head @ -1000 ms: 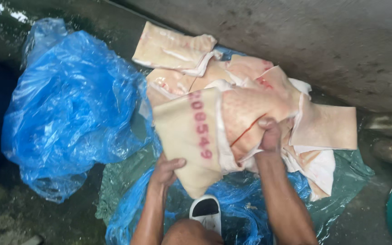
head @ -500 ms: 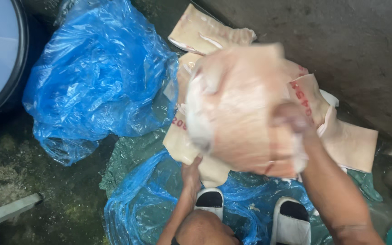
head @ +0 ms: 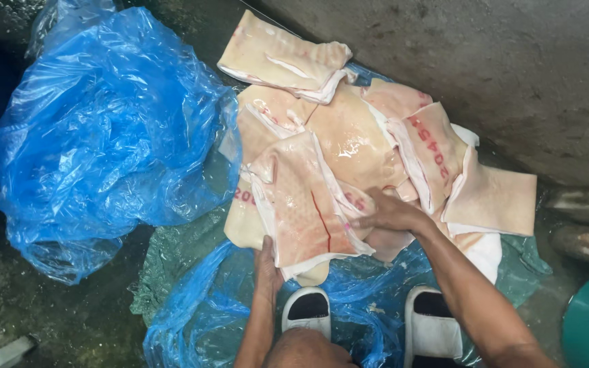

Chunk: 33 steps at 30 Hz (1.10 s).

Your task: The person washes several flat, light-colored material pieces by hand in a green bucket of water. They repeatedly submerge, agitate, and wring out the pieces, then place them into a blue basket.

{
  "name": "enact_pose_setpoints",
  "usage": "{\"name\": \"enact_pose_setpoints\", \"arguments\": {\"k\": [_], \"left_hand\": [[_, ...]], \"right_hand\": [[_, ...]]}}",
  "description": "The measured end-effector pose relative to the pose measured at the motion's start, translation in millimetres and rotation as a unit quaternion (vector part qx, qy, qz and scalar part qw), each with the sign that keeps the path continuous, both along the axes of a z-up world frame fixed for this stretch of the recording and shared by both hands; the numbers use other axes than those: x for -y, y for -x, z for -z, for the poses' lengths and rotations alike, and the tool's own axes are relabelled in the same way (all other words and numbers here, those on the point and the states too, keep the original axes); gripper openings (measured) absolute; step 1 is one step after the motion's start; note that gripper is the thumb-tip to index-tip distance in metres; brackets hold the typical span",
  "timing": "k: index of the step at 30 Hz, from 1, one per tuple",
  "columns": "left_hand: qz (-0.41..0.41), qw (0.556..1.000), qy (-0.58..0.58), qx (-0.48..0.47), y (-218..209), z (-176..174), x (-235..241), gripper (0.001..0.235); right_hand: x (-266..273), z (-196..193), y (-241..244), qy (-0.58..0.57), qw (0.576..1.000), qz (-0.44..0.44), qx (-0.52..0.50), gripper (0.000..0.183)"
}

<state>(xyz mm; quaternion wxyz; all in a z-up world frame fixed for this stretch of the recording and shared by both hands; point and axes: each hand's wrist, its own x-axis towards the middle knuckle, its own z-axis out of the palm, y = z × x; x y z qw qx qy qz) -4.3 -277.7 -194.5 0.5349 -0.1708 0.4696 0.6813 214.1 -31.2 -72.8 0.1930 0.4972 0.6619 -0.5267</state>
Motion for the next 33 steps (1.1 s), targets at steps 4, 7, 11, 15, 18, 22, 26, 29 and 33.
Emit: {"name": "enact_pose_setpoints", "arguments": {"k": [4,7,11,15,18,22,26,29,33], "left_hand": [[0.035,0.997,-0.022,-0.059,17.1,2.0,-14.2,0.08],[0.028,0.999,-0.009,-0.034,21.2,4.0,-12.6,0.078],[0.003,1.0,-0.003,-0.023,20.7,7.6,-14.4,0.081],[0.017,0.999,-0.018,-0.048,7.6,13.7,-8.2,0.081],[0.026,0.999,-0.028,-0.039,7.0,27.1,-5.4,0.079],[0.01,0.998,-0.035,0.052,8.7,60.3,12.6,0.076],[-0.001,0.992,-0.093,0.087,11.8,81.5,24.0,0.089],[0.0,0.998,-0.046,0.046,11.6,77.1,17.1,0.091],[0.051,0.994,0.016,-0.092,9.6,46.7,-1.4,0.087]], "right_hand": [[16.3,17.0,-12.3,0.209,0.949,0.183,-0.149,0.067],[18.8,-3.9,-18.9,0.157,0.962,0.168,-0.145,0.062],[-13.6,-92.8,-38.5,0.068,0.994,0.082,-0.034,0.062],[-39.2,-181.9,-64.3,0.047,0.976,0.195,-0.089,0.058],[-39.7,-208.4,-61.7,0.089,0.942,0.283,-0.156,0.064],[-31.1,-162.3,-27.7,0.111,0.945,0.201,-0.231,0.068],[-52.9,-65.1,28.7,-0.022,0.994,-0.033,-0.099,0.063],[-71.2,-18.6,55.3,-0.376,0.926,-0.016,-0.02,0.086],[-79.4,4.4,86.0,-0.355,0.924,0.063,0.129,0.097]]}}
